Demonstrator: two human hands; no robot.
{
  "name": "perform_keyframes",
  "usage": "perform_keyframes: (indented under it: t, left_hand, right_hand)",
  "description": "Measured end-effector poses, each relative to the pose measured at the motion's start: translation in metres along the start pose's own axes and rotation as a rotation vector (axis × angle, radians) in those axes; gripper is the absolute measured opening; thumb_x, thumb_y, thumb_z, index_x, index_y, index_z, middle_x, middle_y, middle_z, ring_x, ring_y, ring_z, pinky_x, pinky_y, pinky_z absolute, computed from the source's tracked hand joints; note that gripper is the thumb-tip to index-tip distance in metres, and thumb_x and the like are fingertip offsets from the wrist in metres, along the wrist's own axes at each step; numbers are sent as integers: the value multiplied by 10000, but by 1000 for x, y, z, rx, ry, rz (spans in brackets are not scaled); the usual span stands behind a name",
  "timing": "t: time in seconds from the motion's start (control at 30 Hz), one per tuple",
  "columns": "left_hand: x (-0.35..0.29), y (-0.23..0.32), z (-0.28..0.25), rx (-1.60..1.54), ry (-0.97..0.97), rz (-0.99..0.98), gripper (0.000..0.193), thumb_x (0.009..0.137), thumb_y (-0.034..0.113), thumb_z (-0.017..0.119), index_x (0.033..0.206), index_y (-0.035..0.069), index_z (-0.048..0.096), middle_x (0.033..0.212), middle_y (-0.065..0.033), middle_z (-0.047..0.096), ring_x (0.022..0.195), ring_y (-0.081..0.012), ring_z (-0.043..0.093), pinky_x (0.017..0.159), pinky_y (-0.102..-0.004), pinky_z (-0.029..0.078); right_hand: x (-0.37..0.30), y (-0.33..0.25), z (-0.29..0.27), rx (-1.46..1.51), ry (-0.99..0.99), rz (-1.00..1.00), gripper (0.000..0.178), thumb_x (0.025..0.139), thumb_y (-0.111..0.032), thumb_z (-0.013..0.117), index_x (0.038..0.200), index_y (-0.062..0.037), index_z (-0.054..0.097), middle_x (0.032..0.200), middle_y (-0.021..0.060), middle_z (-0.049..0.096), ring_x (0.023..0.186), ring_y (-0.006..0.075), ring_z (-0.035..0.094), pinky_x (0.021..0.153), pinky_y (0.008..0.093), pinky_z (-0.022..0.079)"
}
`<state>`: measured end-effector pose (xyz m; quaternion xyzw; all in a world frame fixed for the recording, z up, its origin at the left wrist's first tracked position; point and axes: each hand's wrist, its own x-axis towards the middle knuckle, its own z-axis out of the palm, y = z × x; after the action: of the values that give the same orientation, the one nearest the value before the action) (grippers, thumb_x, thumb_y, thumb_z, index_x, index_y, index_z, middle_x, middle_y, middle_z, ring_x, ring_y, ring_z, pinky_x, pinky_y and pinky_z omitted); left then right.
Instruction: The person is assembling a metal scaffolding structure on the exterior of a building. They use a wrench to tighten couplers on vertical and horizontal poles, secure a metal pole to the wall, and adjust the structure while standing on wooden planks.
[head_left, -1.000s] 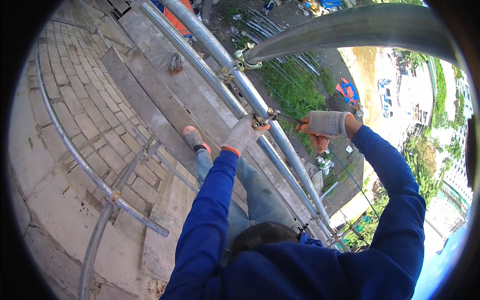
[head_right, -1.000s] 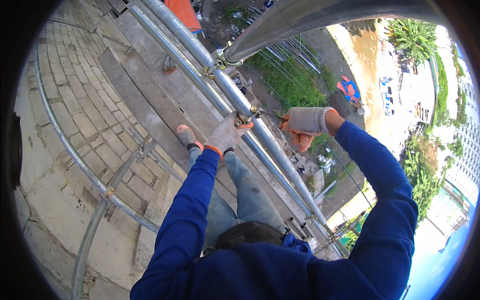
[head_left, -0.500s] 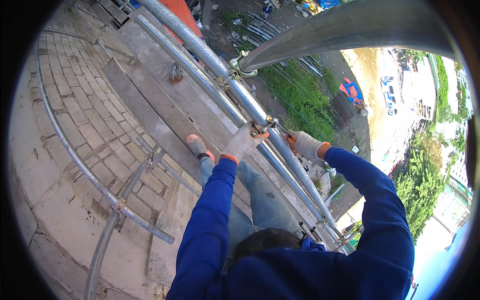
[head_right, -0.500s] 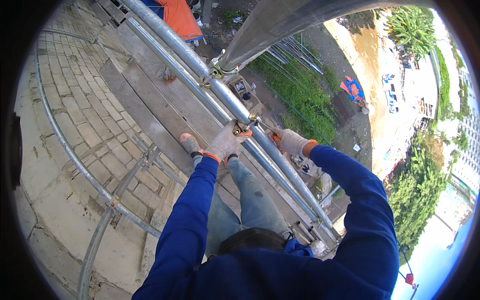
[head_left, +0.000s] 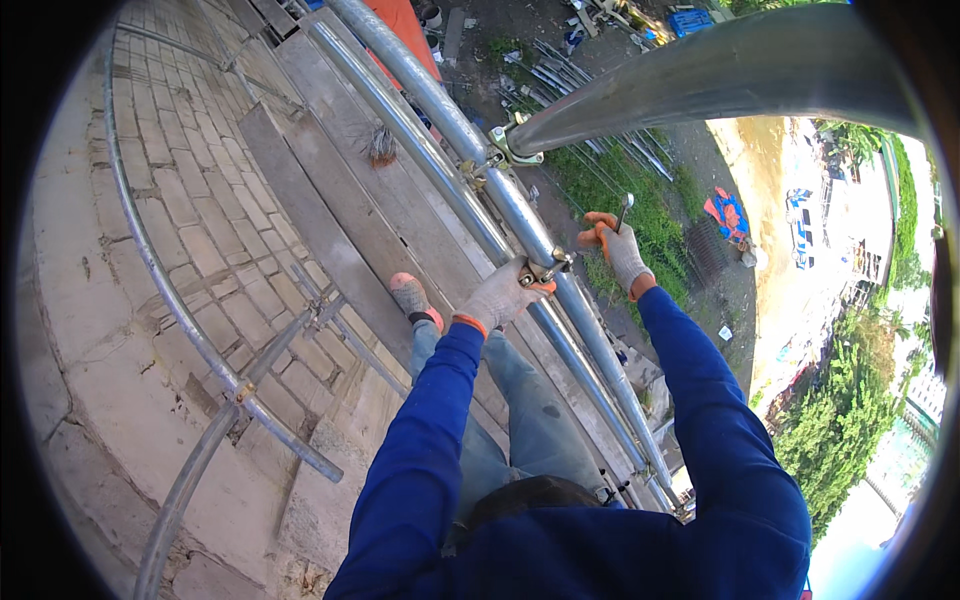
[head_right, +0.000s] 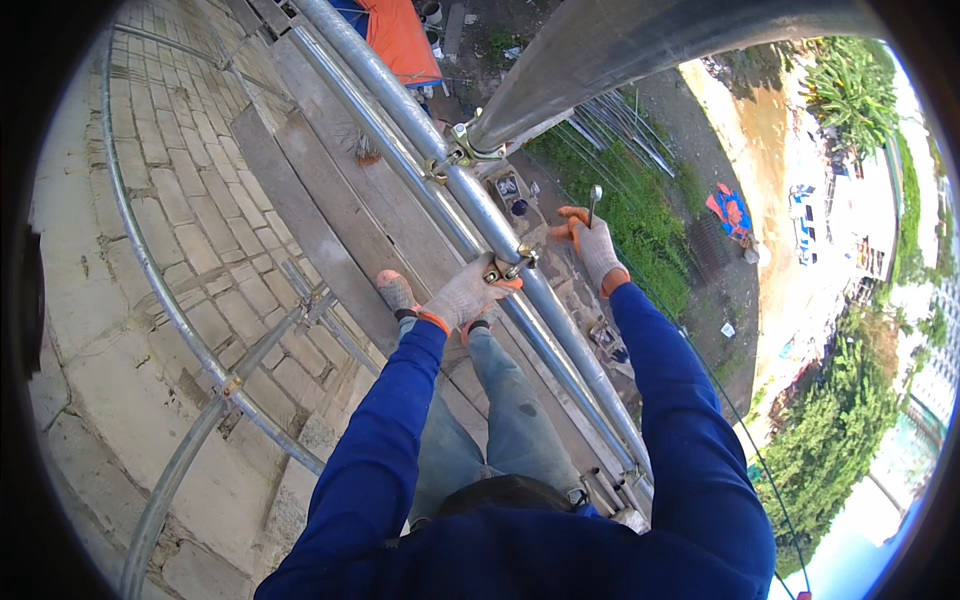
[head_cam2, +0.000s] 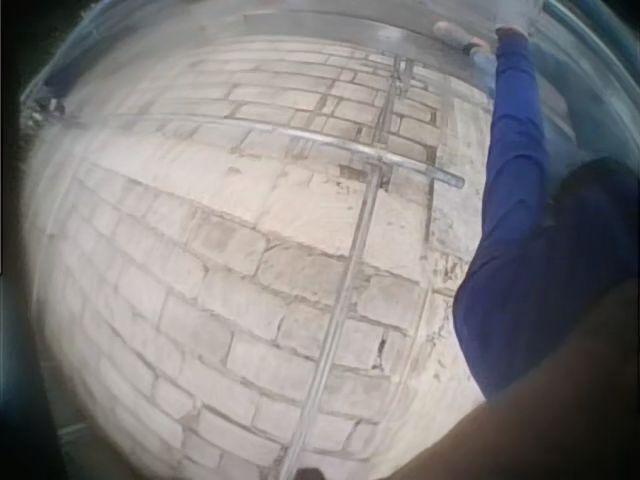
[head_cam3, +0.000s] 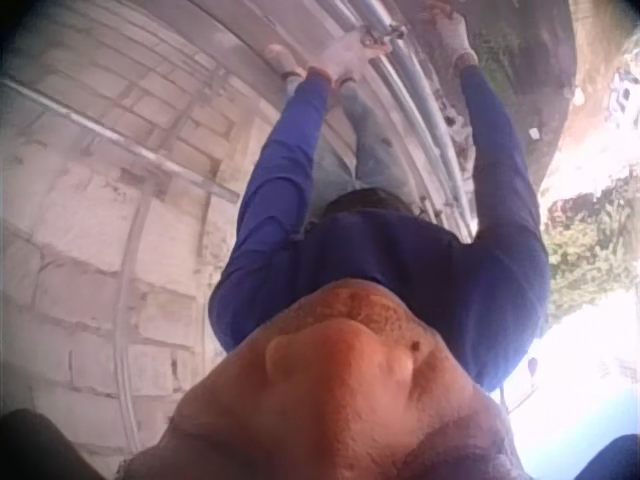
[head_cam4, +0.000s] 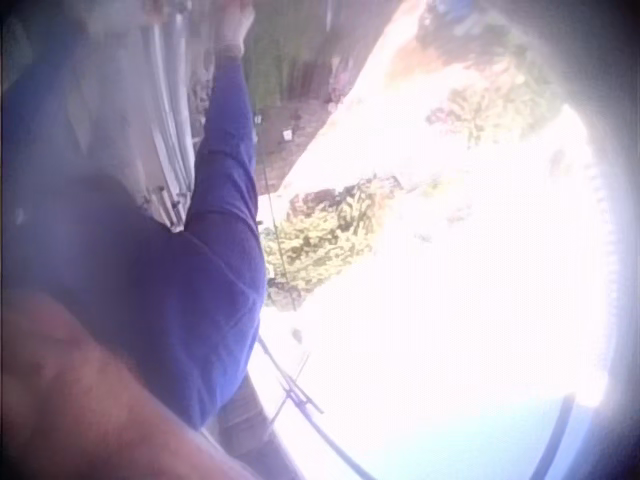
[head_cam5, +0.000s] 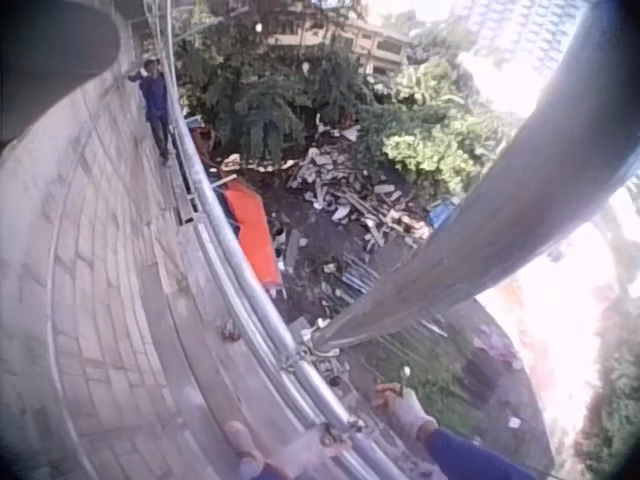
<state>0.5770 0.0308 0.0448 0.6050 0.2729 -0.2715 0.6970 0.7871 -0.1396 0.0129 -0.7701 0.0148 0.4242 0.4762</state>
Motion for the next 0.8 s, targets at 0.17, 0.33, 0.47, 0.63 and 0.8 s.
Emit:
perform_keyframes:
  t: [0.17,0.33,0.47,0.63,0.8]
  left_hand:
    - [8,-14,9,-96,69,76,536,884,262,797,1298,15,562,1164,-118,686,1035,-214,639,899,-348,514]
    - [39,-53,13,-366,42,109,485,848,95,808,1264,1,577,1097,-54,675,944,-146,634,815,-296,505]
    - [65,-76,-8,-235,103,115,367,896,143,779,1216,76,613,983,-18,680,825,-117,633,695,-285,497]
    - [88,-93,-51,-167,-29,90,464,954,214,696,1363,79,522,1091,-61,674,833,-178,664,653,-305,534]
    - [78,-82,-62,-72,165,-25,387,1045,351,513,1335,95,515,1158,-78,670,957,-231,675,792,-372,560]
  right_hand:
    - [-49,-20,30,-65,-180,228,264,993,-272,656,1106,-35,681,710,30,661,519,117,620,425,243,459]
    - [-56,-26,61,-327,33,98,552,814,-554,750,919,-14,699,683,74,679,545,142,637,504,318,496]
    - [-73,-25,69,-214,163,142,444,803,-470,756,913,-40,766,775,135,743,764,285,746,725,398,578]
    - [-75,-23,102,-52,506,152,258,805,-291,769,959,-86,795,952,188,754,920,340,746,816,440,596]
    - [-56,-30,117,-164,607,139,169,815,-161,713,935,-74,796,929,162,768,889,330,760,722,433,609]
